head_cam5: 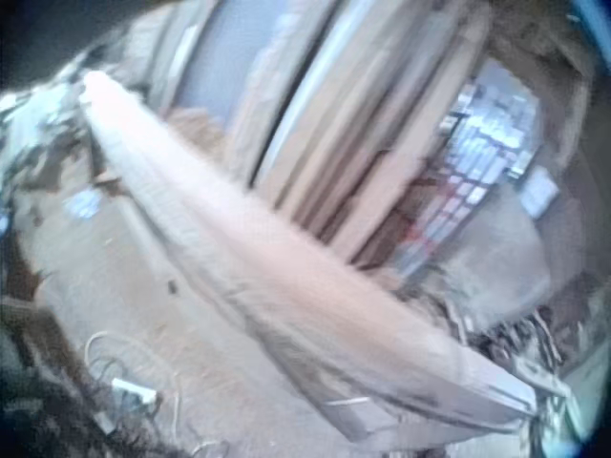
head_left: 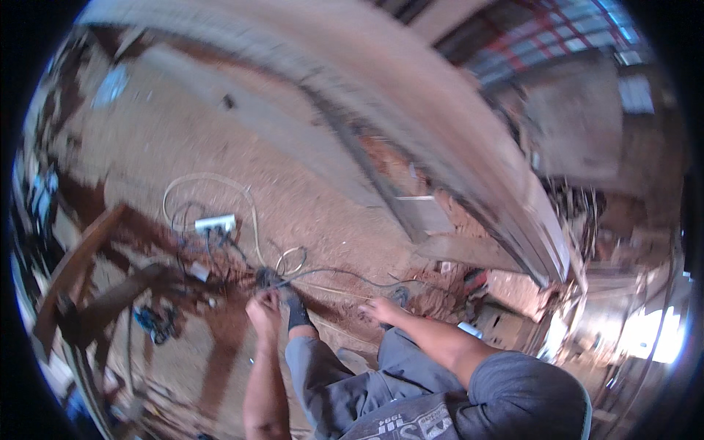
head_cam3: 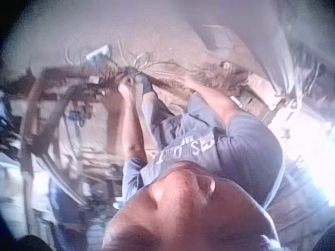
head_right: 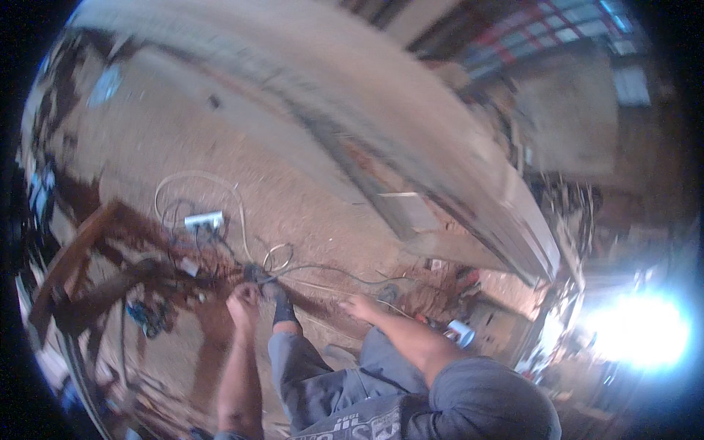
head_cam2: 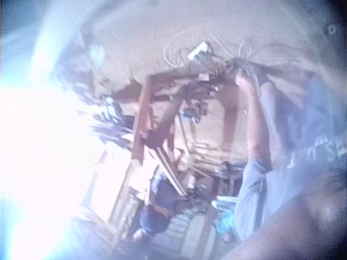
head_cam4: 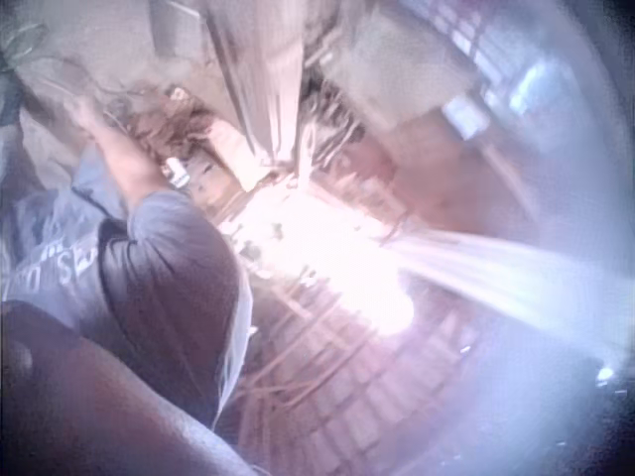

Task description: The person applies glue to a small wooden block and attaches it to a long plank. They then use a power sander to smooth the plank and a hand plane to trim the edges. Finally, they inspect the finished plank and place it on a workbench.

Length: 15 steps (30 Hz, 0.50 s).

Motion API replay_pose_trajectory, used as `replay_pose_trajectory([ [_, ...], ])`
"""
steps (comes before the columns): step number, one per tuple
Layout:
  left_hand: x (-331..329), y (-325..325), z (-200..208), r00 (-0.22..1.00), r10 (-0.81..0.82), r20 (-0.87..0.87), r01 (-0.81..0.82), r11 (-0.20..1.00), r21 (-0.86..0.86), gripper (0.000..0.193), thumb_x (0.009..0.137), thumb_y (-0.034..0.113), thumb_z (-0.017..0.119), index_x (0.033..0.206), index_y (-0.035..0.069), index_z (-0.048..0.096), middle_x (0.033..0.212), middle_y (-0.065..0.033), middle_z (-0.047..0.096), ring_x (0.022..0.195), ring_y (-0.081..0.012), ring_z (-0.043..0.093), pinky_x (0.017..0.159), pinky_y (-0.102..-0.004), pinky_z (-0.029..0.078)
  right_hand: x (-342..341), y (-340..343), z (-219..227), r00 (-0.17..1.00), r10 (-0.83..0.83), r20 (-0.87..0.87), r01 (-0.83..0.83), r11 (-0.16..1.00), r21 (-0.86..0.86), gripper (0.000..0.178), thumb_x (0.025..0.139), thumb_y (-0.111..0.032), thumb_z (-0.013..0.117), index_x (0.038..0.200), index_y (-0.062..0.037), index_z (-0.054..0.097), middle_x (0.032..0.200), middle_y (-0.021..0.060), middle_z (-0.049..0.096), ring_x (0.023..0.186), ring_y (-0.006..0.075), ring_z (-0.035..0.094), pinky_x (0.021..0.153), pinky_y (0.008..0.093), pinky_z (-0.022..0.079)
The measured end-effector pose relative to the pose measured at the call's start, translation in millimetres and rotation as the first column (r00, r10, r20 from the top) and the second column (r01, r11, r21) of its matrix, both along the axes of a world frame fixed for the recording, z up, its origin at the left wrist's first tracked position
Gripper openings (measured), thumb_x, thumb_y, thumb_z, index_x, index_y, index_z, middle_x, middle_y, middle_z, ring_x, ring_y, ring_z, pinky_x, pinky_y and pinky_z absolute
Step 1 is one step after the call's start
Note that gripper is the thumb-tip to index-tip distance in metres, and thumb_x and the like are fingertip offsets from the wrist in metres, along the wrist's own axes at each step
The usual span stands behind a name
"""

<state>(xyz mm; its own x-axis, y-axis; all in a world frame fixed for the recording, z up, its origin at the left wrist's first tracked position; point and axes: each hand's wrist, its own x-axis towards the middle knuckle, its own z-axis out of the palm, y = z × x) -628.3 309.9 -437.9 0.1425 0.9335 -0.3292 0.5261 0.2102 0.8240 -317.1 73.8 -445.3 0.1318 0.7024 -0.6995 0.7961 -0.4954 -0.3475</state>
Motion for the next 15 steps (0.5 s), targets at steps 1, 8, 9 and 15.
replay_pose_trajectory([
  [1,19.5,-22.3,20.1,0.994,-0.1,-0.038,0.101,0.995,0.021,0.015,0.087,0.011,0.076,0.081,-0.002,0.074,0.073,-0.0196,0.071,0.066,-0.0334,0.071,0.067,-0.0404,0.055,34.9,-63.1,18.4,0.957,-0.277,-0.085,0.242,0.926,-0.291,0.054,0.103,-0.059,0.057,0.093,-0.0099,0.078,0.077,0.0101,0.075,0.073,0.025,0.075,0.072,0.0395,0.059],
  [8,193.3,-146.5,154.5,0.74,-0.669,-0.064,0.667,0.72,0.192,0.023,0.093,0.025,0.077,0.09,0.003,0.077,0.082,-0.0174,0.073,0.077,-0.0391,0.07,0.07,-0.0483,0.054,165.5,-378.1,83.1,0.968,-0.081,0.236,0.153,0.941,-0.302,0.024,0.083,-0.032,0.07,0.098,-0.0214,0.083,0.102,0.01,0.079,0.111,0.0303,0.072,0.092,0.0492,0.057],
  [9,217.5,-166.5,174.7,0.702,-0.709,-0.057,0.7,0.674,0.236,0.021,0.093,0.024,0.076,0.094,0.004,0.077,0.084,-0.0171,0.073,0.079,-0.0384,0.07,0.072,-0.0477,0.055,164.7,-398.9,88.3,0.872,-0.401,0.281,0.463,0.861,-0.211,0.023,0.085,-0.032,0.069,0.097,-0.0196,0.084,0.097,0.0104,0.079,0.105,0.0305,0.073,0.092,0.0474,0.057],
  [15,384.8,-270.6,285.1,0.493,-0.87,0.008,0.816,0.465,0.343,0.017,0.088,0.017,0.08,0.101,0.006,0.079,0.092,-0.0148,0.077,0.092,-0.0363,0.072,0.088,-0.0439,0.056,173.1,-455.3,91.1,0.374,-0.927,0.016,0.923,0.37,-0.106,0.024,0.091,-0.025,0.068,0.107,-0.0145,0.082,0.095,0.0145,0.079,0.097,0.0295,0.077,0.089,0.0393,0.059],
])
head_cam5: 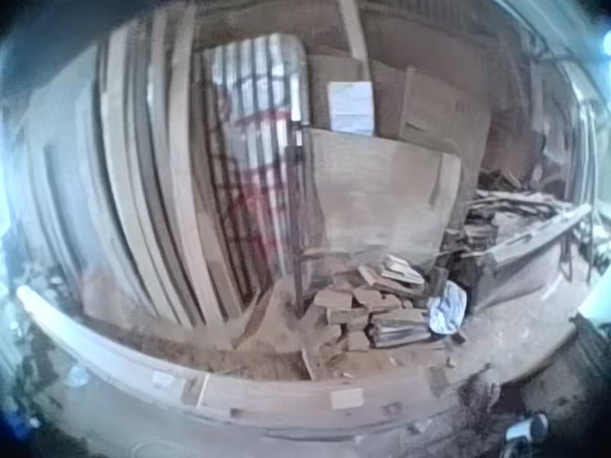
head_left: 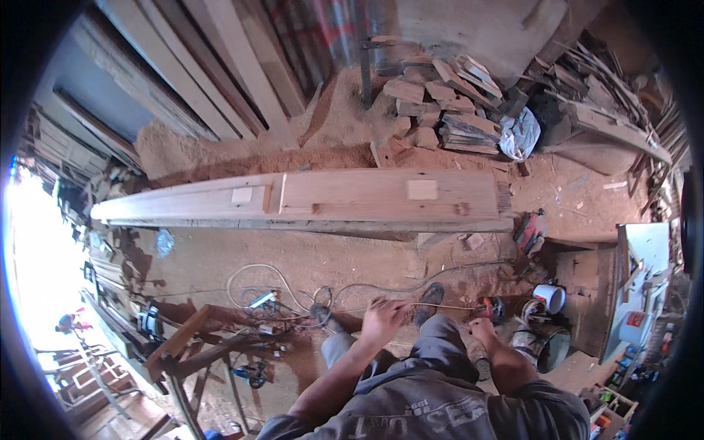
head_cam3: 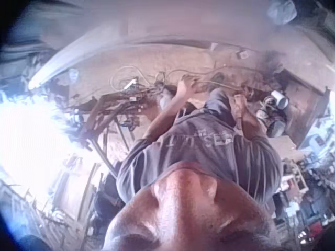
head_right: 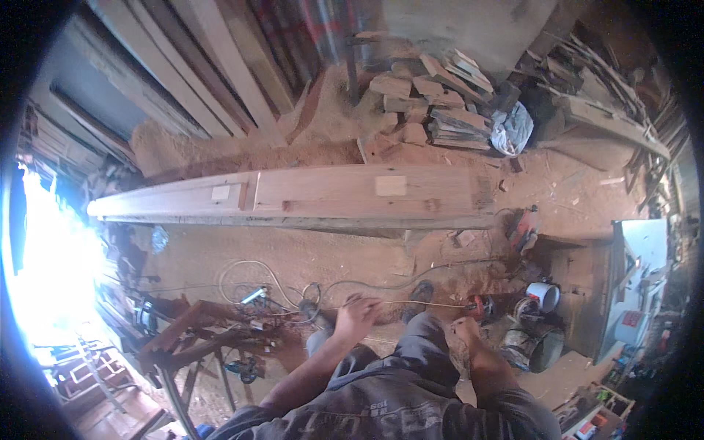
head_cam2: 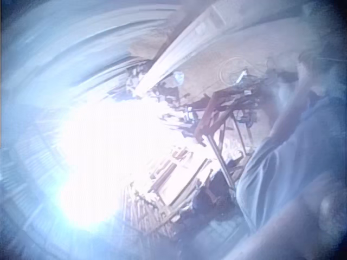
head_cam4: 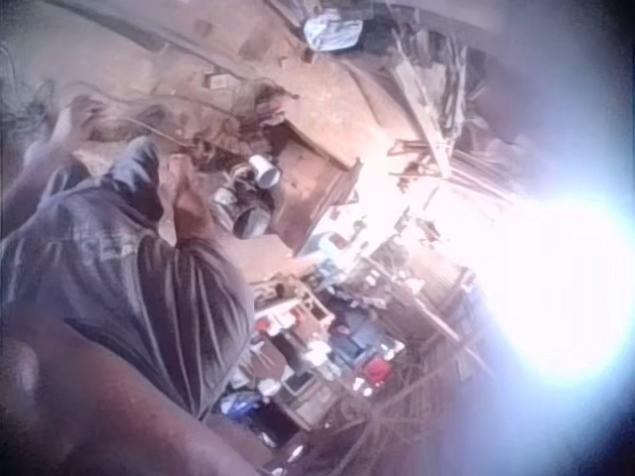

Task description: The person applies glue to a small wooden block and attaches it to a long plank. They then use a power sander to smooth the plank and a hand plane to trim the edges. Finally, they inspect the finished plank and place it on a workbench.

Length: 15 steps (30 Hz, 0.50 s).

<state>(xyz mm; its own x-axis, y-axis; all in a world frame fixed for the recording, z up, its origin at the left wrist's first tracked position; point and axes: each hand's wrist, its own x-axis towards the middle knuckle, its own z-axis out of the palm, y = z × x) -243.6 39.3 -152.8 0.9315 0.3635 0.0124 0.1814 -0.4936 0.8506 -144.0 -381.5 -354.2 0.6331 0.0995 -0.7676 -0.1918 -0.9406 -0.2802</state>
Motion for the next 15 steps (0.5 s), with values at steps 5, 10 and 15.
replay_pose_trajectory([
  [5,144.9,-49.3,135.4,0.856,-0.327,0.401,0.426,0.886,-0.185,0.018,0.091,0.019,0.079,0.103,0.006,0.078,0.083,-0.0103,0.072,0.09,-0.0306,0.07,0.097,-0.0489,0.051,15.7,-9.2,-8.4,0.943,-0.303,0.139,0.231,0.894,0.383,0.025,0.097,-0.02,0.066,0.115,-0.0058,0.076,0.105,0.0128,0.079,0.095,0.0225,0.075,0.085,0.0364,0.058],
  [10,176.6,-66.2,255.3,0.433,-0.338,0.836,0.898,0.088,-0.43,0.038,0.096,0.041,0.066,0.114,0.009,0.077,0.102,-0.0185,0.07,0.102,-0.0386,0.066,0.1,-0.0559,0.046,5.4,-31.5,3.2,0.752,-0.659,-0.031,0.614,0.682,0.398,0.024,0.1,-0.015,0.063,0.117,-0.0003,0.073,0.099,0.0094,0.077,0.087,0.0182,0.072,0.074,0.0334,0.055],
  [15,198.7,-86.2,272.3,0.329,-0.206,0.922,0.917,-0.161,-0.364,0.055,0.098,0.058,0.056,0.121,0.012,0.076,0.117,-0.0255,0.066,0.112,-0.0447,0.062,0.103,-0.0601,0.042,-50.4,-58.0,5.6,0.442,-0.877,-0.19,0.884,0.389,0.26,0.03,0.101,-0.017,0.063,0.126,-0.0031,0.071,0.1,0.0094,0.075,0.08,0.015,0.068,0.066,0.03,0.05],
])
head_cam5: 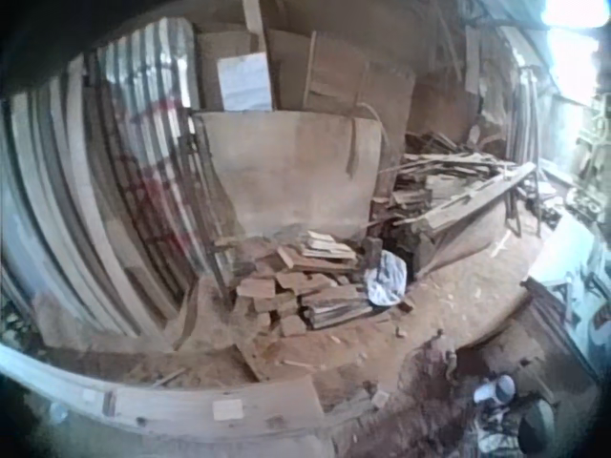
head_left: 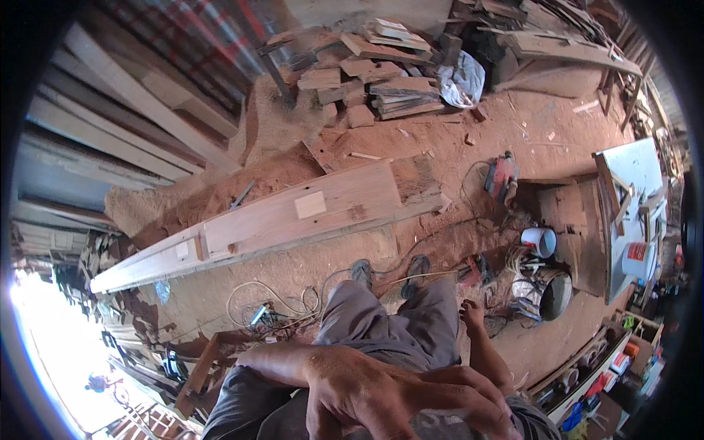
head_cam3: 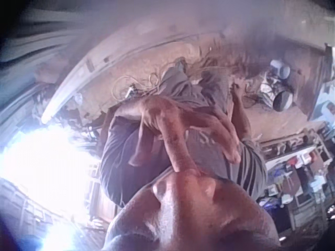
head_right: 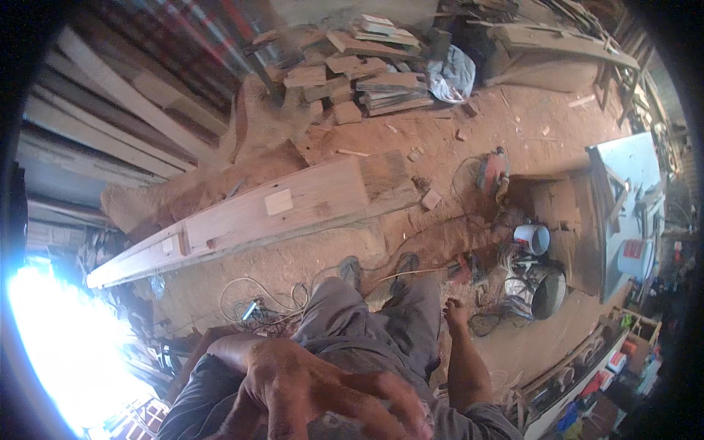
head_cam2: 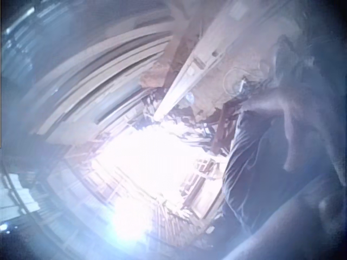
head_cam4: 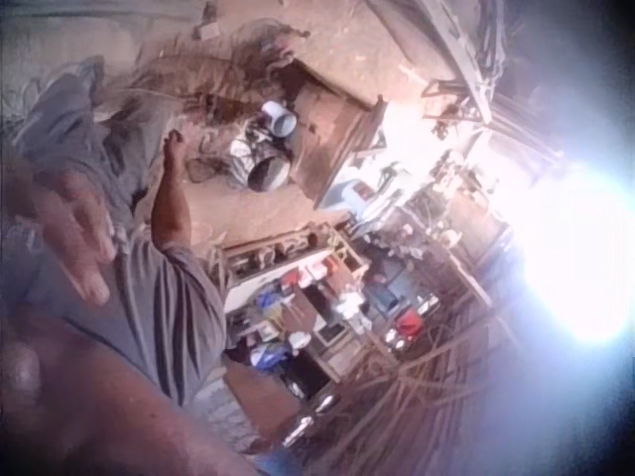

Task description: The person applies glue to a small wooden block and attaches it to a long plank. They then use a power sander to smooth the plank and a hand plane to trim the edges. Finally, they inspect the finished plank and place it on a workbench.

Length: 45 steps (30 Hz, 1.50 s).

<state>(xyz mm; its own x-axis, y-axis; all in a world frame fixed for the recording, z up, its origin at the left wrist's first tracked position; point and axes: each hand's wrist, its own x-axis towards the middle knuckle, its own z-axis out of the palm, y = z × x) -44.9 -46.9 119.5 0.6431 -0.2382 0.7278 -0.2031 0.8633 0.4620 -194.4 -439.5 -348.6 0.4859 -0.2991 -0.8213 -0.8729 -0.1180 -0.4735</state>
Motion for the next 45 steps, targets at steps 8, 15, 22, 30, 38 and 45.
replay_pose_trajectory([
  [8,105.2,16.8,-48.6,0.963,0.167,0.211,-0.263,0.745,0.612,0.066,0.101,0.064,0.055,0.125,0.006,0.074,0.135,-0.0286,0.056,0.124,-0.0483,0.054,0.104,-0.0618,0.04,-20.1,-56.9,-48.1,0.907,0.388,-0.163,-0.416,0.884,-0.213,0.038,0.097,-0.032,0.069,0.12,-0.0029,0.074,0.107,0.0165,0.077,0.095,0.0265,0.074,0.084,0.0394,0.055],
  [15,192.5,4.1,-145.2,0.591,0.638,0.494,0.049,-0.64,0.767,0.055,0.109,0.049,0.047,0.127,0.002,0.066,0.137,-0.0194,0.063,0.135,-0.0372,0.054,0.114,-0.0502,0.04,176.1,-136.9,-198.8,0.823,0.559,0.102,-0.495,0.794,-0.352,0.029,0.1,-0.028,0.066,0.103,-0.0008,0.076,0.08,0.0117,0.074,0.077,0.0217,0.072,0.075,0.0351,0.058],
  [22,181.1,14.4,-157.4,0.624,0.554,0.551,0.077,-0.745,0.663,0.052,0.111,0.047,0.046,0.124,0.0,0.065,0.136,-0.0196,0.062,0.13,-0.0345,0.056,0.113,-0.0495,0.04,390.0,-224.7,-302.2,0.832,0.555,0.003,-0.481,0.724,-0.494,0.049,0.103,-0.045,0.054,0.113,-0.0009,0.073,0.109,0.0281,0.073,0.11,0.0481,0.068,0.094,0.052,0.054],
  [30,136.7,64.7,-157.6,0.215,0.626,0.749,0.27,-0.776,0.571,0.034,0.103,0.031,0.065,0.116,-0.001,0.069,0.117,-0.0139,0.068,0.113,-0.0276,0.062,0.102,-0.0447,0.047,562.1,-253.1,-428.5,0.951,0.193,0.242,-0.07,0.895,-0.44,0.071,0.089,-0.034,0.085,0.14,0.0029,0.052,0.121,0.0143,0.069,0.1,0.0281,0.068,0.087,0.0405,0.055],
  [38,136.3,57.0,-132.4,0.263,0.686,0.678,0.185,-0.726,0.662,0.023,0.112,0.018,0.049,0.108,-0.001,0.061,0.121,-0.014,0.063,0.125,-0.026,0.057,0.115,-0.044,0.038,626.1,-288.9,-422.0,0.968,0.237,0.078,-0.209,0.94,-0.27,0.029,0.094,-0.029,0.076,0.115,-0.0103,0.067,0.094,0.0009,0.063,0.083,0.0161,0.062,0.069,0.0348,0.052],
  [45,165.5,26.6,-157.9,0.462,0.655,0.598,0.055,-0.694,0.718,0.019,0.092,0.018,0.071,0.101,0.001,0.069,0.108,-0.0149,0.07,0.11,-0.0322,0.064,0.102,-0.0456,0.047,522.1,-197.1,-219.9,0.742,-0.572,0.351,0.204,0.691,0.694,0.026,0.106,-0.04,0.058,0.099,-0.0161,0.065,0.081,-0.0023,0.064,0.064,0.0167,0.06,0.063,0.039,0.057],
])
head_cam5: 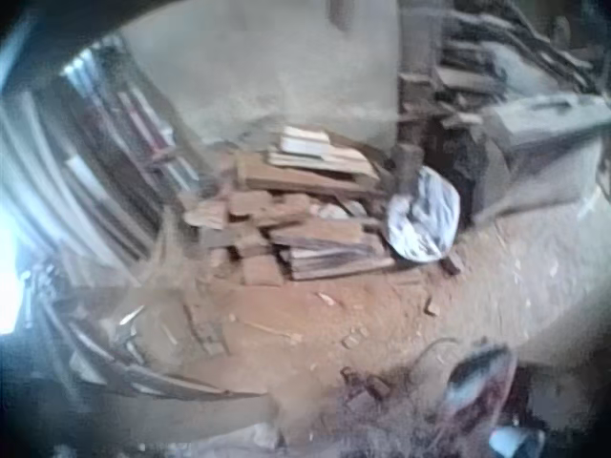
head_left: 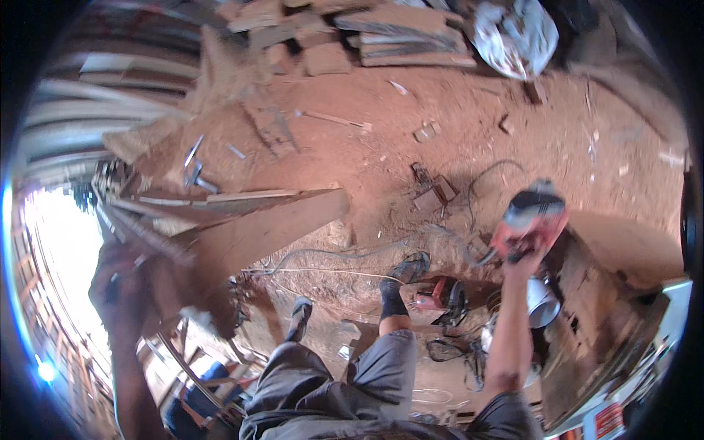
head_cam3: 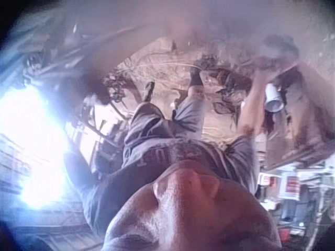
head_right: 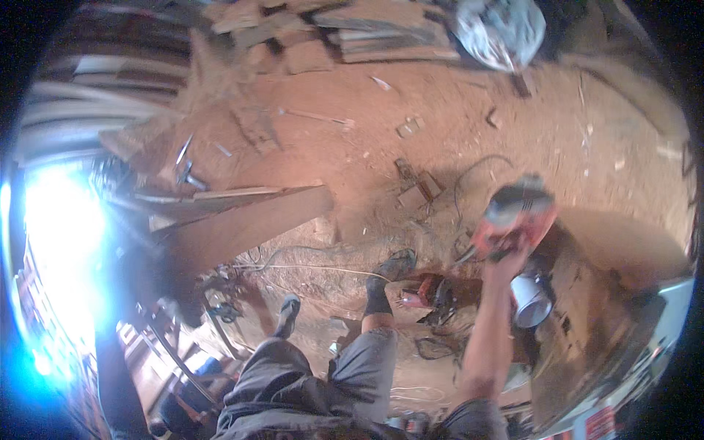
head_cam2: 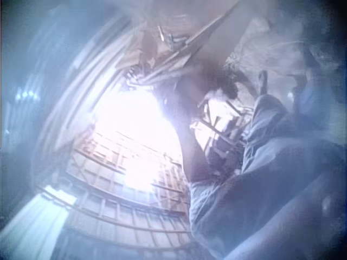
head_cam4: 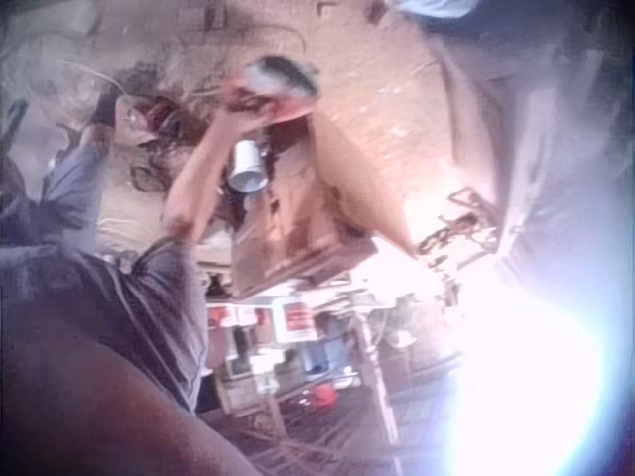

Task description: The person applies glue to a small wooden block and attaches it to a long plank. They then use a power sander to smooth the plank and a hand plane to trim the edges. Finally, they inspect the finished plank and place it on a workbench.

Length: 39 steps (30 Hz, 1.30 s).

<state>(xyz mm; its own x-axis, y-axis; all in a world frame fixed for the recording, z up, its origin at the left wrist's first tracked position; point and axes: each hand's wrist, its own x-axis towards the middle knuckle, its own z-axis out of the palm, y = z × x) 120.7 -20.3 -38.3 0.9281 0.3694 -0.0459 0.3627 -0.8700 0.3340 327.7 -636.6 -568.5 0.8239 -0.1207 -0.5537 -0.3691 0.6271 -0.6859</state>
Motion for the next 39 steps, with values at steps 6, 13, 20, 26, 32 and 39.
replay_pose_trajectory([
  [6,28.0,-28.1,-2.5,0.984,-0.051,0.173,0.057,0.998,-0.031,0.025,0.084,0.023,0.084,0.098,0.004,0.075,0.103,-0.0134,0.075,0.102,-0.0313,0.071,0.09,-0.0426,0.055,-66.5,30.7,203.9,0.704,0.302,-0.643,-0.41,0.912,-0.021,0.015,0.103,-0.029,0.068,0.093,-0.018,0.064,0.074,-0.0059,0.06,0.058,0.0089,0.058,0.048,0.025,0.044],
  [13,24.0,-29.1,11.6,0.959,-0.063,0.275,0.048,0.997,0.06,0.023,0.09,0.029,0.078,0.088,0.008,0.071,0.093,-0.0104,0.072,0.098,-0.0328,0.069,0.087,-0.0448,0.054,-154.9,91.0,410.5,0.638,0.686,-0.349,-0.77,0.565,-0.298,0.023,0.093,-0.005,0.075,0.108,-0.0068,0.057,0.07,0.0013,0.057,0.049,0.01,0.052,0.043,0.026,0.042],
  [20,4.4,-40.9,33.9,0.873,0.112,0.475,-0.079,0.993,-0.09,0.024,0.092,0.026,0.075,0.084,0.006,0.063,0.092,-0.013,0.069,0.096,-0.0355,0.066,0.086,-0.0444,0.052,-153.9,118.2,580.8,0.492,0.866,-0.086,-0.755,0.375,-0.539,0.026,0.089,-0.008,0.08,0.104,-0.0045,0.059,0.079,0.0001,0.062,0.06,0.0088,0.057,0.055,0.026,0.046],
  [26,-37.1,-138.0,107.8,0.661,0.182,0.728,-0.029,0.976,-0.218,0.043,0.099,0.041,0.068,0.119,0.004,0.067,0.125,-0.0211,0.06,0.102,-0.0419,0.066,0.094,-0.0459,0.053,-143.8,155.0,640.9,0.343,0.939,0.038,-0.685,0.277,-0.674,0.051,0.088,-0.018,0.084,0.126,0.0055,0.06,0.079,0.0011,0.061,0.06,0.0084,0.058,0.052,0.0243,0.046],
  [32,-63.7,-61.2,154.6,0.853,0.228,0.469,-0.004,0.902,-0.431,0.055,0.101,0.045,0.066,0.137,0.004,0.061,0.127,-0.0275,0.06,0.102,-0.0448,0.069,0.093,-0.0485,0.054,-163.1,220.8,672.0,0.234,0.972,-0.037,-0.698,0.141,-0.702,0.05,0.081,-0.022,0.09,0.116,0.0027,0.065,0.086,0.0012,0.065,0.078,0.0125,0.062,0.07,0.032,0.052],
  [39,-80.0,64.6,138.0,0.862,0.323,0.392,-0.114,0.875,-0.47,0.04,0.1,0.041,0.067,0.093,0.002,0.07,0.083,-0.0251,0.07,0.084,-0.0461,0.069,0.075,-0.0535,0.054,-162.4,341.2,693.6,-0.056,0.982,-0.183,-0.466,-0.188,-0.865,0.062,0.081,-0.033,0.09,0.12,0.0075,0.066,0.088,0.0095,0.074,0.082,0.0163,0.07,0.074,0.0335,0.056],
])
